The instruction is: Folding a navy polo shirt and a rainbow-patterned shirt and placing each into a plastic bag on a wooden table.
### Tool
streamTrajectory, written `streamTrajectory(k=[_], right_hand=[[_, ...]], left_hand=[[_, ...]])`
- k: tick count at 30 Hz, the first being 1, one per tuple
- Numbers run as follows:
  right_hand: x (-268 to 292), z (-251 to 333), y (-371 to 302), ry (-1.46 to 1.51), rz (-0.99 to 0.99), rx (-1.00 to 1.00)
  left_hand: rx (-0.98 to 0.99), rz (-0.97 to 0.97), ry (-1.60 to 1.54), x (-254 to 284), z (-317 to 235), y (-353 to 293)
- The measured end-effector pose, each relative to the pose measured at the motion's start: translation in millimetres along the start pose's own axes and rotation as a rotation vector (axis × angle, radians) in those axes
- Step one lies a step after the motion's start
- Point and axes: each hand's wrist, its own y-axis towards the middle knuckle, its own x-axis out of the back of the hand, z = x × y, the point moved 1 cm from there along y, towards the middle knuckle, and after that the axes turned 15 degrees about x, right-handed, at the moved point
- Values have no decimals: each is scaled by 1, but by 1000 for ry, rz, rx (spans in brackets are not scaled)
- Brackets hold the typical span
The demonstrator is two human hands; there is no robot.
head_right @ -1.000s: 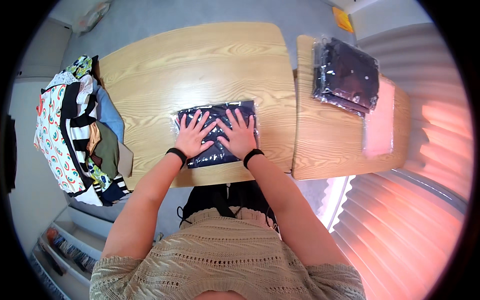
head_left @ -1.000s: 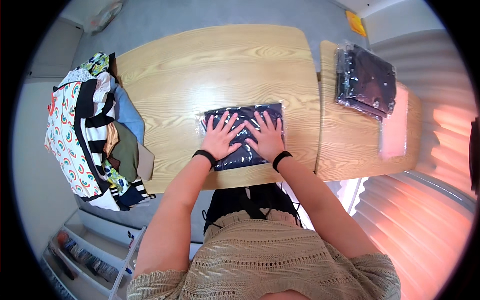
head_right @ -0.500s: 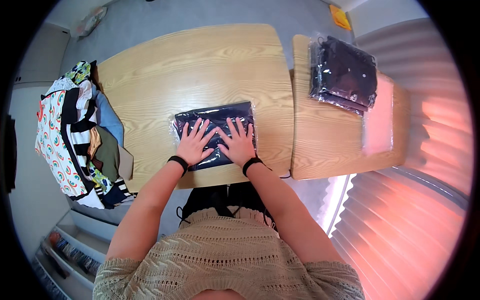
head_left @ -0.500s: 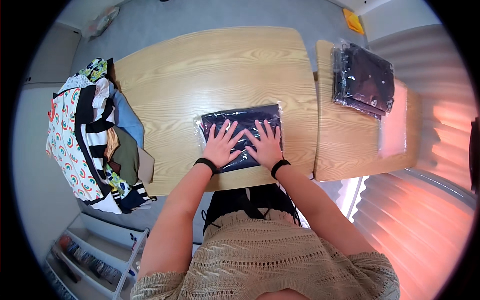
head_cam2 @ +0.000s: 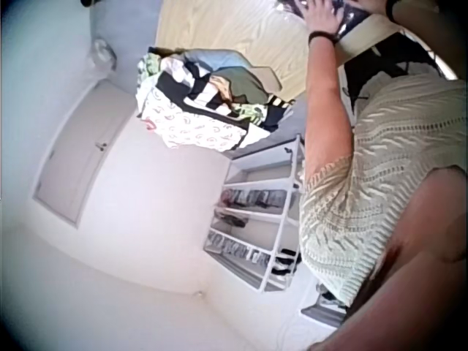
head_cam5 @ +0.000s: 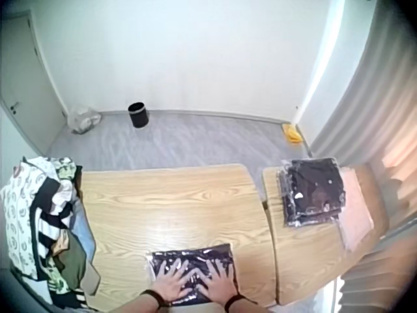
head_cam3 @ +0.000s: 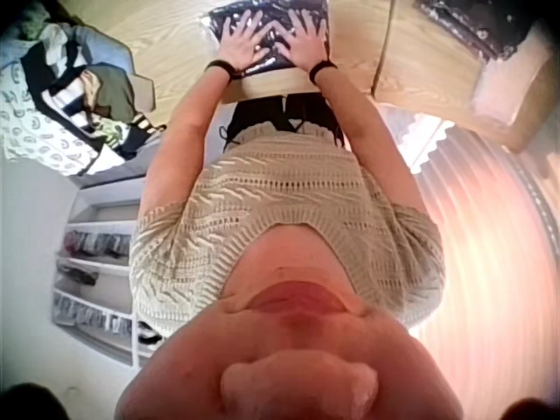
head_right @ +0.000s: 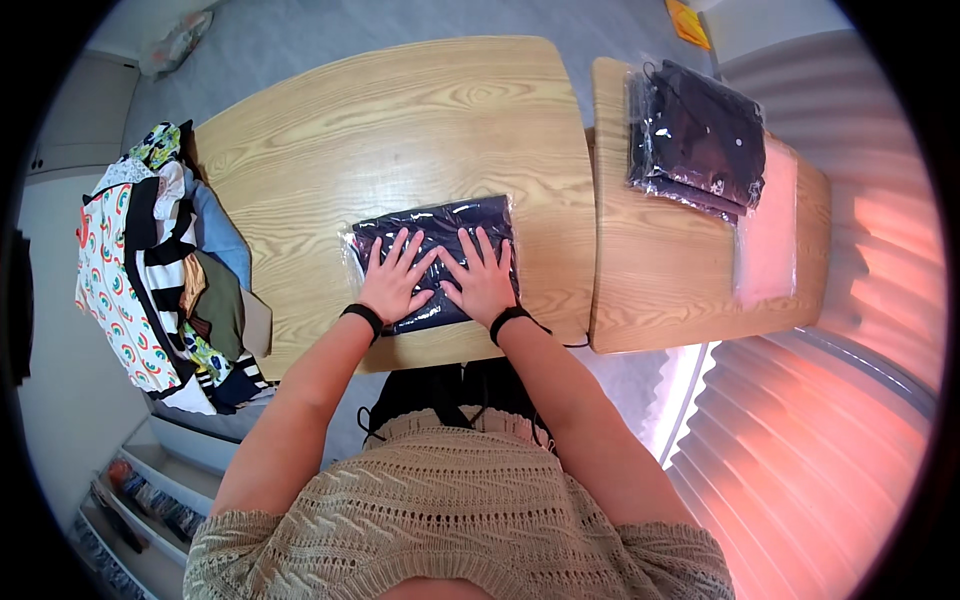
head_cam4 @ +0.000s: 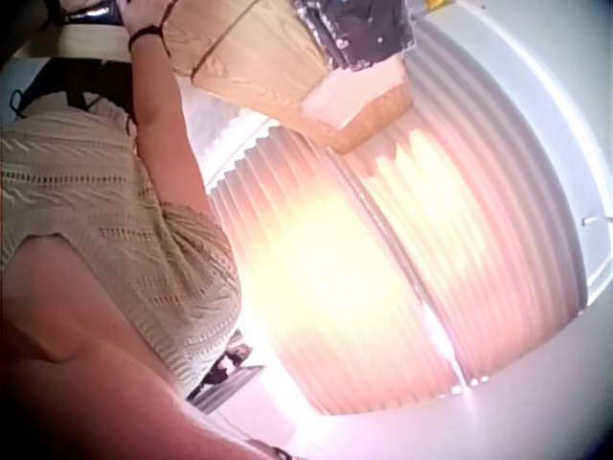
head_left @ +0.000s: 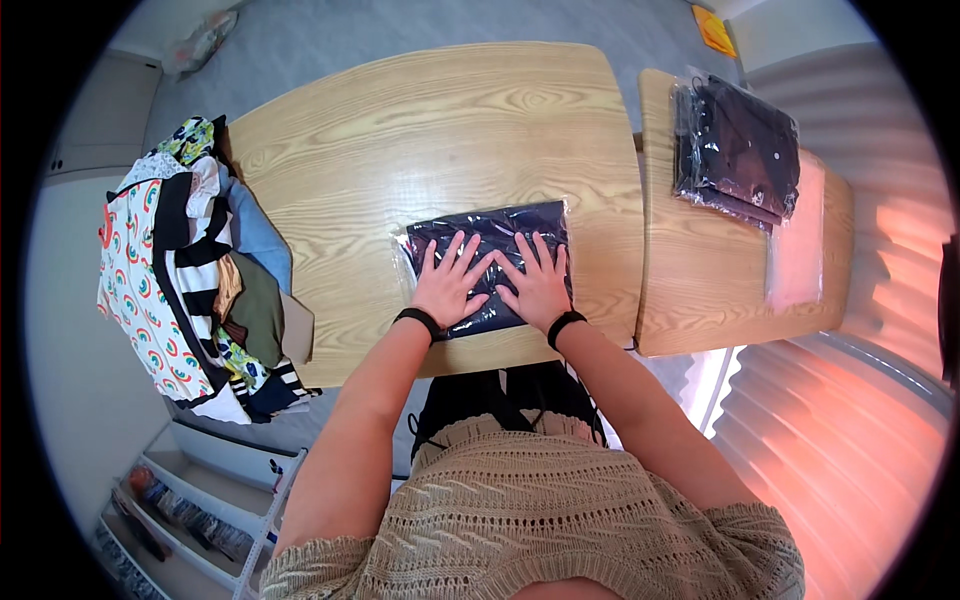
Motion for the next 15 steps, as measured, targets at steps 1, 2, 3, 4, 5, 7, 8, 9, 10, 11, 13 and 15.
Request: streamTrajectory(k=[1,2,3,4,5,7,8,9,10,11,13,15], right_hand=[[1,-1,1,-8,-2,3],[1,0,1,-13,-3,7],[1,0,1,-12,-1,7],[2,2,-1,-2,7,3],[5,3,1,7,13,6],[15,4,0,95,102,10],[20,-1,0,196,27,-30],[25,-9,-2,298,-48,-74],[32,-17,-6,246,-248,-86],[37,-28,-13,323,-401,-160],[32,-49,-29,376,-445,-391],[11,-70,-43,654,-487,-765]], left_hand=[[2,-5,3,0,1,0],[-7,-26,5,2,1,0],[-11,-17,17,4,1,0],[-15,-24,24,5,-1,-1],[-15,-35,34,7,0,-2],[-8,27,-50,12,3,-8],[26,-5,-200,15,8,-8],[56,-36,-351,24,9,-8],[115,-166,-433,33,13,-9],[242,-244,-545,40,17,-14],[612,-337,-562,13,49,-33],[1009,-200,-840,-16,70,-46]])
